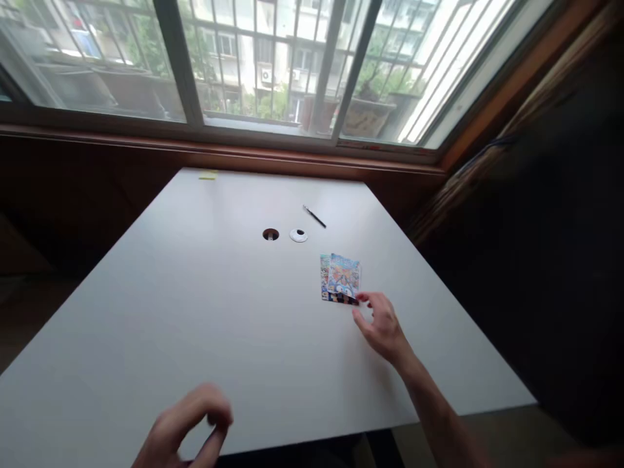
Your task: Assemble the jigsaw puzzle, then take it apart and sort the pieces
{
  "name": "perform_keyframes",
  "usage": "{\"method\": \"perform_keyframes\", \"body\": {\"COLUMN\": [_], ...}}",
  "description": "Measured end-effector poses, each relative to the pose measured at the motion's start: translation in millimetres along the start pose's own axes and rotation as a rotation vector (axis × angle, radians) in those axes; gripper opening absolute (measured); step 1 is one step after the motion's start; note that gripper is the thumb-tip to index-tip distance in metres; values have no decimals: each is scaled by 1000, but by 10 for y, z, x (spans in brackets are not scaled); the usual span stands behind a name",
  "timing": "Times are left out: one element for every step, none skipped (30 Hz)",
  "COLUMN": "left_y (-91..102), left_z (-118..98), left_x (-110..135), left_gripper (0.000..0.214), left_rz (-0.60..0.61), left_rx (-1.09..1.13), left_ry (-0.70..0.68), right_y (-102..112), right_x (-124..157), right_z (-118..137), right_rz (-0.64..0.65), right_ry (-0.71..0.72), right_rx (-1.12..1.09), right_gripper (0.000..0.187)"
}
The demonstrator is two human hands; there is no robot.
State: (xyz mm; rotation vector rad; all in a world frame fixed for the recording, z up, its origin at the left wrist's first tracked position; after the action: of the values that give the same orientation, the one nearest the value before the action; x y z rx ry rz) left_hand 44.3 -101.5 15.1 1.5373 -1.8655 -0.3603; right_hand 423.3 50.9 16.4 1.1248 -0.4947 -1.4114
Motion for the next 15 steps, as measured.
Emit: {"method": "perform_keyframes", "body": {"left_y": [17, 4, -28, -89, -162, -243, -315, -384, -450, -512, -560, -601, -637, -672, -712], "left_z": [-253, -498, -720, -913, -1073, -1198, -1285, -1346, -1386, -1405, -1409, -1404, -1396, -1393, -1400], "left_x": [-199, -397, -593, -784, -963, -1127, -1276, -1404, -1509, -1594, -1662, -1715, -1756, -1789, -1816], "left_gripper": [20, 21, 23, 25, 27, 30, 33, 35, 37, 38, 39, 39, 40, 41, 42], "left_rz": [-42, -54, -55, -31, -6, 20, 24, 19, 10, 2, -18, -38, -58, -74, -85], "left_rx": [24, 10, -30, -86, -144, -199, -246, -288, -325, -355, -379, -397, -411, -421, -428], "left_ry": [-86, -163, -221, -266, -305, -339, -357, -378, -405, -427, -440, -448, -451, -451, -454], "right_y": [-8, -23, -44, -70, -97, -125, -145, -157, -161, -159, -153, -146, -136, -121, -102], "right_x": [-21, -48, -81, -118, -155, -189, -219, -243, -260, -270, -275, -277, -277, -278, -282], "right_z": [-38, -69, -91, -103, -109, -108, -103, -94, -81, -68, -56, -47, -46, -54, -73], "right_rz": [1, 2, 9, 20, 35, 54, 66, 69, 66, 55, 41, 28, 15, 1, -13], "right_ry": [18, 34, 50, 68, 78, 88, 88, 85, 81, 76, 71, 67, 61, 52, 41], "right_rx": [44, 85, 114, 136, 154, 164, 169, 175, 182, 190, 199, 207, 214, 220, 226], "right_gripper": [32, 39, 46, 50, 50, 48, 43, 37, 30, 25, 22, 20, 19, 20, 21]}}
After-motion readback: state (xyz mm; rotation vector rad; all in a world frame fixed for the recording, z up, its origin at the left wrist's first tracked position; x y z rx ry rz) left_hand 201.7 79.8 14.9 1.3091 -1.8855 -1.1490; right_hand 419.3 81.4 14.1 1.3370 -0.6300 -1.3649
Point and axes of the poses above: each hand's wrist, its own x-axis away from the middle knuckle, its own y-axis out of the back of the hand, z = x × y, the point moved 6 cm from there along -x, towards the middle knuckle, and after that the axes turned 7 degrees about y, right-handed, at the moved point
